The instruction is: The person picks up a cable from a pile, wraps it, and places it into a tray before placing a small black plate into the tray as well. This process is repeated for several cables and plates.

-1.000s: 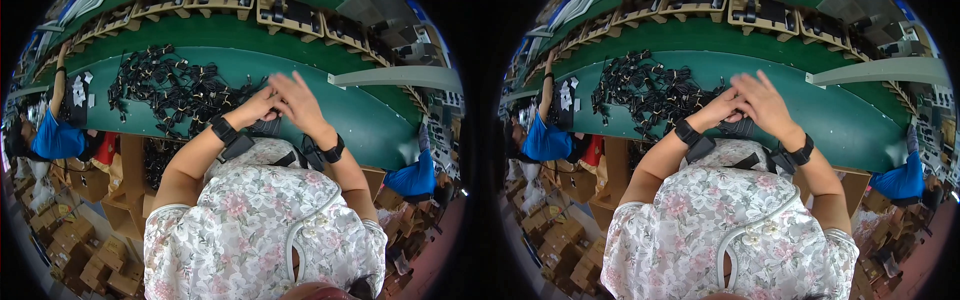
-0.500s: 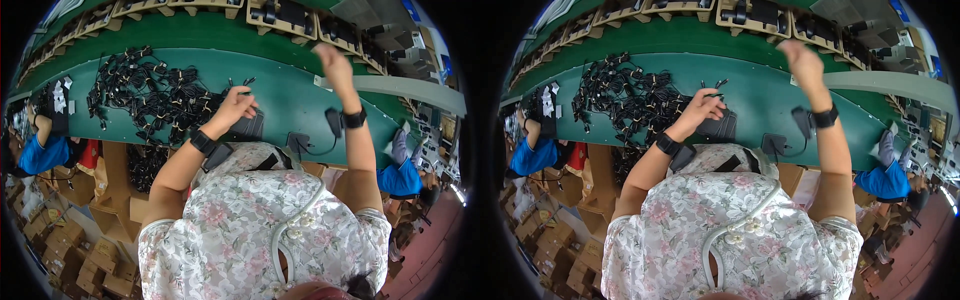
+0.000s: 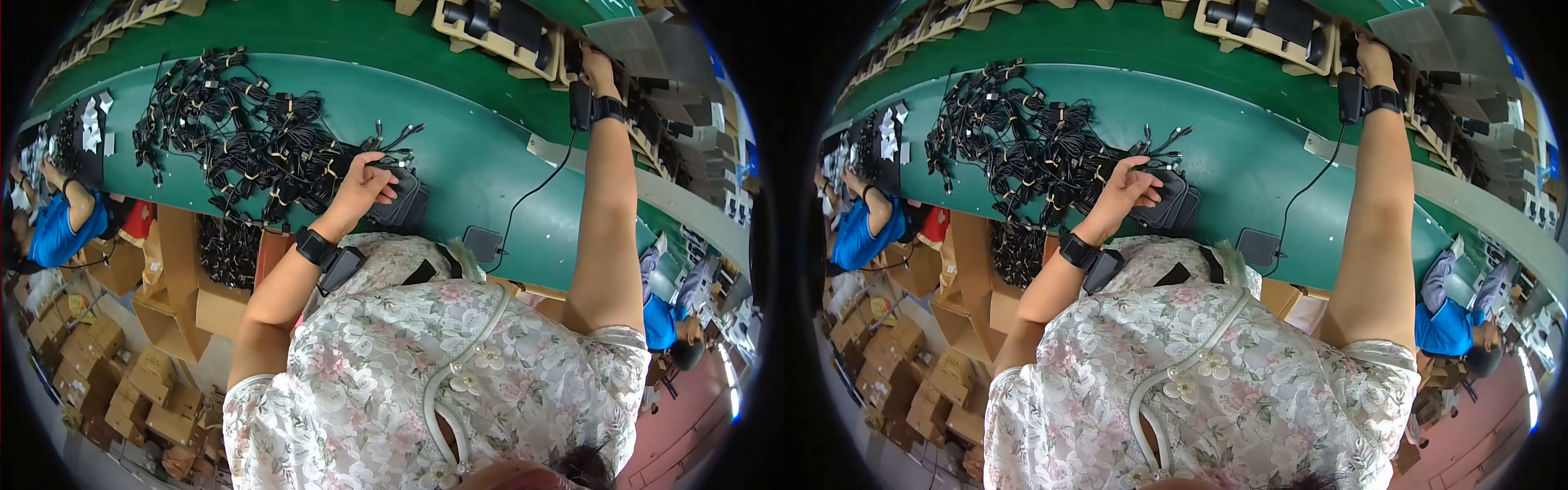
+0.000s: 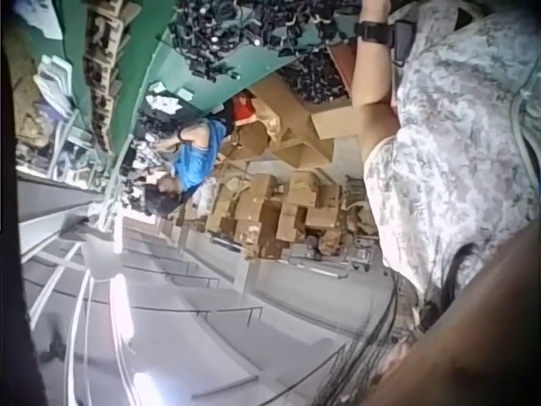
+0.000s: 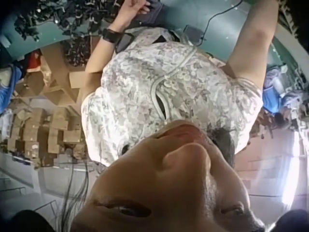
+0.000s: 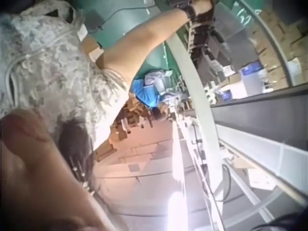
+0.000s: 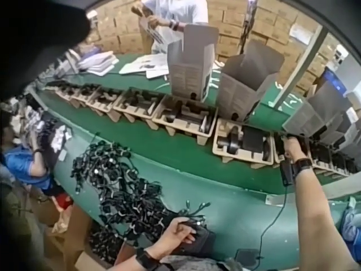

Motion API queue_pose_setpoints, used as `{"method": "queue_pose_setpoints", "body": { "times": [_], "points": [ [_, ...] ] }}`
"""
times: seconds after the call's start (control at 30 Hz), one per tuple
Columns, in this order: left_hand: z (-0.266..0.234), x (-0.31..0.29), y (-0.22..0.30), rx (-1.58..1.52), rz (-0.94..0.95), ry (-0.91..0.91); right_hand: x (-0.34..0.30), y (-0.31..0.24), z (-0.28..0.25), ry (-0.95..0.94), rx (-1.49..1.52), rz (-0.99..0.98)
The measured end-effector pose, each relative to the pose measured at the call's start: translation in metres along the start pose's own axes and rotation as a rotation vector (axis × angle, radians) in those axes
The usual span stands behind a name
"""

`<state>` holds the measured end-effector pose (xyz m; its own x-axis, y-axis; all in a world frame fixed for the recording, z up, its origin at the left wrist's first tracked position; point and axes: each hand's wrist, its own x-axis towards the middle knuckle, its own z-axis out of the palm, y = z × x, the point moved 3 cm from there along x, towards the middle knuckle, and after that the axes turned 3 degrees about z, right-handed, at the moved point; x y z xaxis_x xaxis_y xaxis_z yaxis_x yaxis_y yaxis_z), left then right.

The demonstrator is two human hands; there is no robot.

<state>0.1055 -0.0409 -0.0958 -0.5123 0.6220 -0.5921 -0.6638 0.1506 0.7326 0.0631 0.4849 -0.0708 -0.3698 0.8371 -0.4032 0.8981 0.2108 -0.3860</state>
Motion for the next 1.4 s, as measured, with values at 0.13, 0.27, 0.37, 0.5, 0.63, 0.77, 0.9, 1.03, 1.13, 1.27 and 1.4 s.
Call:
{"method": "queue_pose_setpoints", "body": {
  "times": [0.13,0.27,0.37,0.5,0.63,0.77,0.9,1.03,1.13,1.27,1.4],
  "points": [
    [-0.002,0.002,-0.003,-0.072,0.045,0.050,0.050,0.017,0.027,0.409,-0.175,-0.484],
    [-0.011,-0.001,0.003,-0.081,0.077,0.145,0.063,0.017,0.048,0.654,-0.333,-0.554],
    [-0.023,-0.007,-0.001,0.002,0.114,0.188,0.059,0.014,0.039,0.564,-0.253,-0.446],
    [-0.030,-0.014,-0.015,0.298,0.208,0.164,0.037,0.009,0.023,0.516,-0.383,-0.606],
    [-0.023,-0.023,-0.019,0.740,0.323,0.102,0.015,-0.003,0.019,0.467,-0.348,-0.443],
    [-0.007,-0.021,-0.014,1.140,0.469,0.119,0.009,-0.011,0.023,0.432,-0.440,-0.453],
    [0.007,-0.008,-0.013,1.526,0.396,0.174,-0.039,-0.028,0.028,0.646,-0.631,-0.639],
    [-0.002,0.010,-0.013,1.649,0.275,0.143,-0.161,-0.044,0.087,0.454,-0.289,-1.061],
    [-0.010,0.021,-0.021,1.650,0.327,0.161,-0.287,-0.043,0.144,-0.087,-0.069,-1.310],
    [-0.021,0.032,-0.023,1.495,0.435,0.142,-0.350,-0.013,0.190,-0.207,-0.043,-1.408],
    [-0.019,0.026,-0.009,1.386,0.524,-0.034,-0.352,0.006,0.204,-0.249,-0.314,-1.295]
  ]
}}
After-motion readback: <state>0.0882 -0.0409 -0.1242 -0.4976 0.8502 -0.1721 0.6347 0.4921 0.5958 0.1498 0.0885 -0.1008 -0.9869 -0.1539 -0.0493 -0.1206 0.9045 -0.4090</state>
